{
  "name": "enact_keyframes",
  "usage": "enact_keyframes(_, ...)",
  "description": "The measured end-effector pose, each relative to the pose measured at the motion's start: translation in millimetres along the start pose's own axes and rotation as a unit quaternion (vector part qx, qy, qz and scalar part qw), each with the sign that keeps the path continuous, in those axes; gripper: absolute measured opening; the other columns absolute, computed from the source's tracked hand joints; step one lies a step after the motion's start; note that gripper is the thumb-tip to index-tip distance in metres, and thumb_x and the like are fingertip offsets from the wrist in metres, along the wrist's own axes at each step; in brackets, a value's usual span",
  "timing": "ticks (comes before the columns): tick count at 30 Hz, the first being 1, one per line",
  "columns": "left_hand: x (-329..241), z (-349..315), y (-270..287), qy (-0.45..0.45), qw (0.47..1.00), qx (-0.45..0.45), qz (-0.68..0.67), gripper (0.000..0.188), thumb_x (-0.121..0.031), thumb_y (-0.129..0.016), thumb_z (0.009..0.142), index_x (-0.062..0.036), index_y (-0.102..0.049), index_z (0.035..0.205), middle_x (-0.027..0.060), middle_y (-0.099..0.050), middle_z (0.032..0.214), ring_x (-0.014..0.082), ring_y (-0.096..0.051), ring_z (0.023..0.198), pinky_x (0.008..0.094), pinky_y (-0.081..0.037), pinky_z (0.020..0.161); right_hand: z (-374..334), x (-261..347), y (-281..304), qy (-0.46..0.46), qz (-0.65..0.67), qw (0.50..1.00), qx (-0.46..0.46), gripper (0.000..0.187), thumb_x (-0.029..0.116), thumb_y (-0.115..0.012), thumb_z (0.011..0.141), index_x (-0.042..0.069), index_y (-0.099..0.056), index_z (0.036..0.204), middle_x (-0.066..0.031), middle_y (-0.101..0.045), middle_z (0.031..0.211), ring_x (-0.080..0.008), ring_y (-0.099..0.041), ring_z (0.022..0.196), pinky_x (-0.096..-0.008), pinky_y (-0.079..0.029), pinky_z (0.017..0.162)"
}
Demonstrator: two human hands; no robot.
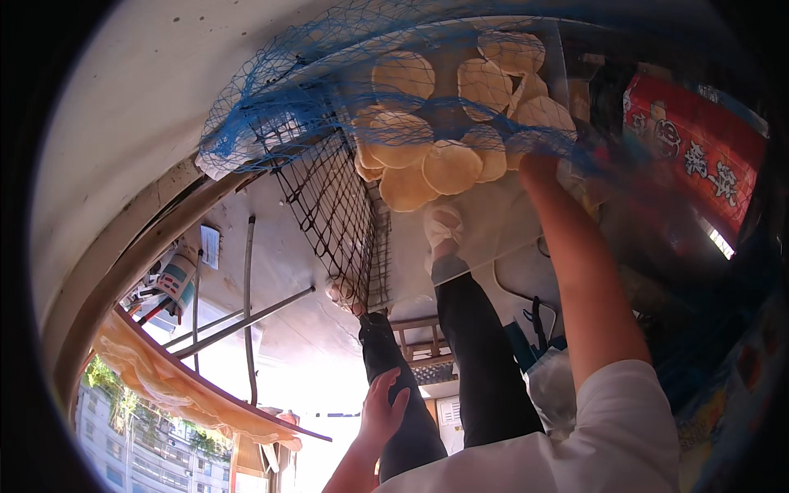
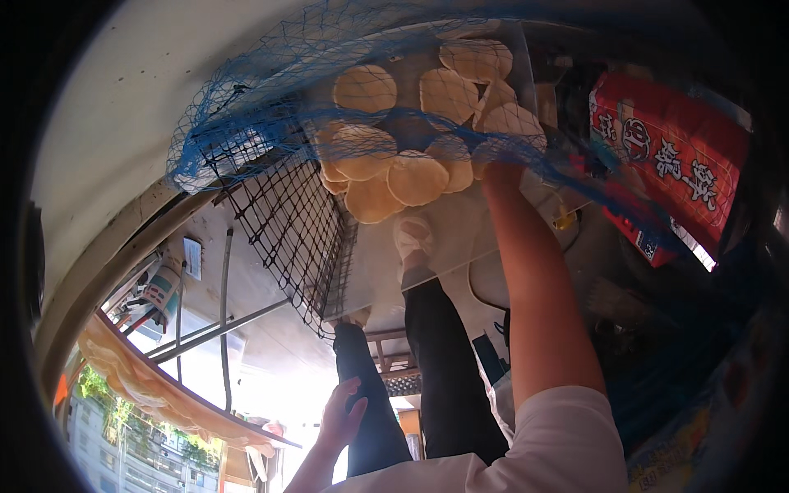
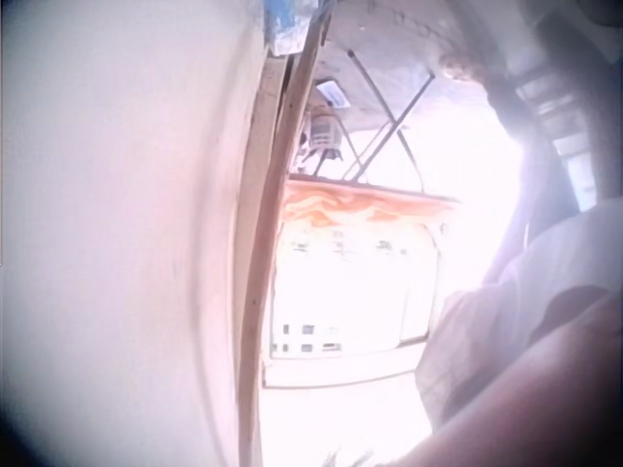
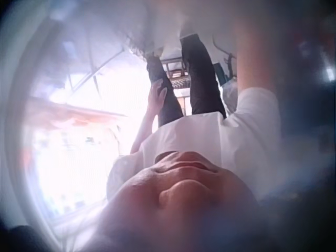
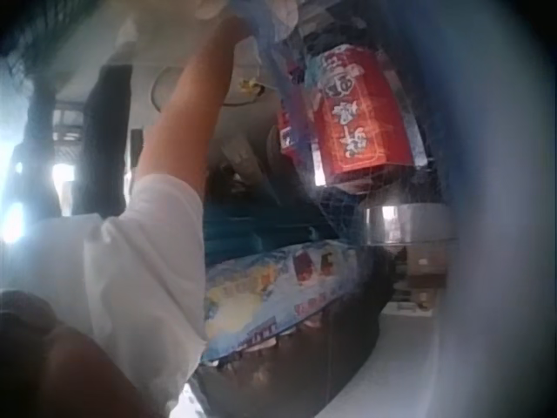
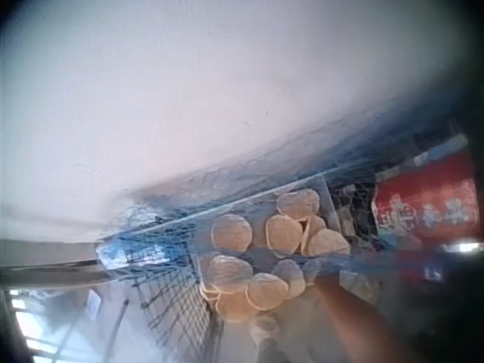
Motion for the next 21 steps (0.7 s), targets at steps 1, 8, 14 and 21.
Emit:
enact_keyframes(1,-2,3,0,-0.008,1.0,-0.007,-0.006,0.043,-0.013,-0.065,0.082,-0.0086,-0.051,0.123,0.0141,-0.058,0.114,0.029,-0.058,0.105,0.038,-0.047,0.089,-4,6,26,0.016,0.089,0.994,-0.055,0.049,0.015,-0.058,0.082,-0.001,-0.049,0.128,-0.0178,-0.042,0.136,-0.0331,-0.041,0.125,-0.0453,-0.033,0.104)
enact_keyframes(8,2,3,6,-0.049,0.997,-0.038,-0.052,0.042,-0.012,-0.065,0.082,-0.0075,-0.051,0.122,0.0133,-0.059,0.111,0.0281,-0.058,0.103,0.0368,-0.047,0.087,-50,74,121,0.223,0.154,0.95,-0.154,0.025,0.012,-0.049,0.086,-0.003,-0.058,0.103,-0.02,-0.058,0.102,-0.036,-0.059,0.089,-0.0439,-0.047,0.079)
enact_keyframes(14,23,3,2,-0.018,0.998,-0.042,-0.052,0.042,-0.012,-0.066,0.082,-0.0078,-0.052,0.121,0.0126,-0.06,0.112,0.0273,-0.058,0.102,0.0363,-0.047,0.087,-53,124,119,0.239,0.062,0.937,-0.248,0.02,0.008,-0.053,0.082,0.002,-0.061,0.099,-0.0134,-0.058,0.102,-0.0289,-0.056,0.099,-0.042,-0.045,0.082)
enact_keyframes(21,63,10,-8,0.008,0.997,-0.052,-0.06,0.04,-0.012,-0.066,0.081,-0.0084,-0.053,0.119,0.0117,-0.061,0.109,0.0263,-0.059,0.1,0.0359,-0.048,0.085,-8,140,77,0.19,0.011,0.974,-0.12,0.026,0.009,-0.054,0.08,0.003,-0.064,0.104,-0.0125,-0.054,0.122,-0.0282,-0.05,0.112,-0.0472,-0.036,0.097)
Point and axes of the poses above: each hand's wrist, its own z-axis towards the middle knuckle, its own y-axis out of the back of the hand, x = y × z, the point moved 9 cm from there along z, towards the middle knuckle
